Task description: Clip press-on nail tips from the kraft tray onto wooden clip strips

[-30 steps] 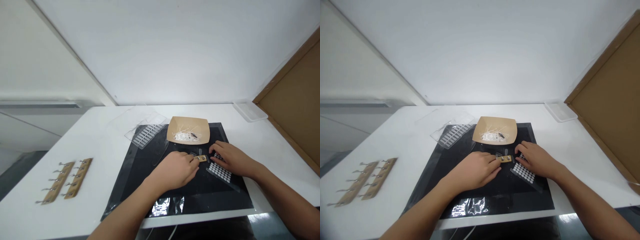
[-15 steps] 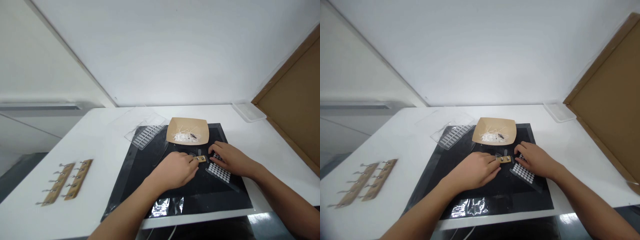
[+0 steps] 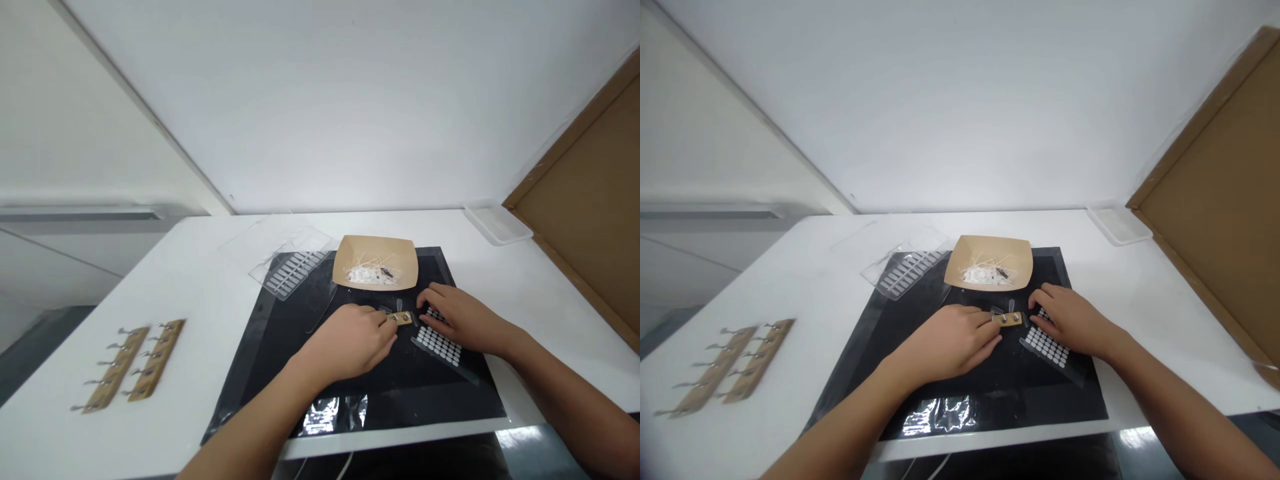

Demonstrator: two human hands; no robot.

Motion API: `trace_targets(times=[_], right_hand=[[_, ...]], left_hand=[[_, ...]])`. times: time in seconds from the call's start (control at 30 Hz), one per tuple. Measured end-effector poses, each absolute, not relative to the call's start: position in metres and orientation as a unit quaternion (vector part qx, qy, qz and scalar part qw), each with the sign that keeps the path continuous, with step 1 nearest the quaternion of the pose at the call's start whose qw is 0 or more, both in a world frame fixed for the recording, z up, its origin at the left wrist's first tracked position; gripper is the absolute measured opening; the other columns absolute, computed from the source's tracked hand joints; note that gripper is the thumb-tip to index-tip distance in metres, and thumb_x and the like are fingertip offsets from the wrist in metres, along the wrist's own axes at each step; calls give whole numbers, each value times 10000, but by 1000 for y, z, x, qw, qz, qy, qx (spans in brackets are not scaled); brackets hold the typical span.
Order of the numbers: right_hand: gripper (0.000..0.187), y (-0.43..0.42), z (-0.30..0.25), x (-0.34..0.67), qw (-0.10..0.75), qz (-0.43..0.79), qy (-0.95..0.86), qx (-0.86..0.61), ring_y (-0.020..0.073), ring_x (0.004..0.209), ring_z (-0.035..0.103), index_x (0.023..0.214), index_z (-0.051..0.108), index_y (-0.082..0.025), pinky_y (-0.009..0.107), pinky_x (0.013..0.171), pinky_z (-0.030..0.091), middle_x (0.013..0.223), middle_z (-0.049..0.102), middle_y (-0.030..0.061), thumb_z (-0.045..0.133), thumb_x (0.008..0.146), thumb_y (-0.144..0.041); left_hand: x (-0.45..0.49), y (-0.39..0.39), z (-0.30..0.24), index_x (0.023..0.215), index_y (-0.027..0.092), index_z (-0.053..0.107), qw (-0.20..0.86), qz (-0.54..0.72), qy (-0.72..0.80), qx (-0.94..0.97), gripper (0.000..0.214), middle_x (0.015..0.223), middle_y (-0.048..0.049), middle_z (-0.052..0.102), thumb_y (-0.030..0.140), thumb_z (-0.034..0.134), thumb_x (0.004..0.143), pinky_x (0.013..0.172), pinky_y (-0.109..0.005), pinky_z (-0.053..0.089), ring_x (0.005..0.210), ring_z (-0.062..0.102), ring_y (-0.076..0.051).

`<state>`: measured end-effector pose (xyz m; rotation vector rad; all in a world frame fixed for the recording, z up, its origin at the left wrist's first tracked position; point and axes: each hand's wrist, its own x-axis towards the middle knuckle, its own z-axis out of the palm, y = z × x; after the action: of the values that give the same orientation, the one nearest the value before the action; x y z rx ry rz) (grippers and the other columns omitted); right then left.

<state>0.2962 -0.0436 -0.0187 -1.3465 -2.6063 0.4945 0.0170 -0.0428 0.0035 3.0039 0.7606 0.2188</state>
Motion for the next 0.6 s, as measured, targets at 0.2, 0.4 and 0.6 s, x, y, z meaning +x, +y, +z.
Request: trace_targets(times=[0.2, 0.4, 0.6], right_hand=[[124, -44, -18, 296, 89, 167, -872, -451, 240, 961, 644, 1143, 586, -246, 371, 816, 505, 1087, 662, 64, 600, 1022, -270], [128, -44, -18, 296, 89, 158, -874, -450, 249, 971, 651, 1146, 586, -244, 370, 817, 504, 1087, 664, 68, 602, 1021, -267], [131, -43, -20, 296, 89, 163, -873, -451, 247, 974, 649, 1147, 585, -244, 371, 820, 502, 1096, 665, 70, 604, 1020, -267]], left_hand=[[17, -43, 2, 911, 169, 646, 16, 76, 243, 967, 227, 801, -35, 699, 287, 505, 1044, 602, -326, 485, 669, 659, -200], [17, -44, 4, 974, 174, 659, 23, 69, 250, 965, 199, 826, -30, 707, 288, 512, 1041, 608, -338, 496, 678, 666, -210], [16, -44, 5, 968, 177, 656, 29, 54, 258, 964, 212, 826, -32, 703, 295, 498, 1044, 611, -345, 506, 688, 672, -219]])
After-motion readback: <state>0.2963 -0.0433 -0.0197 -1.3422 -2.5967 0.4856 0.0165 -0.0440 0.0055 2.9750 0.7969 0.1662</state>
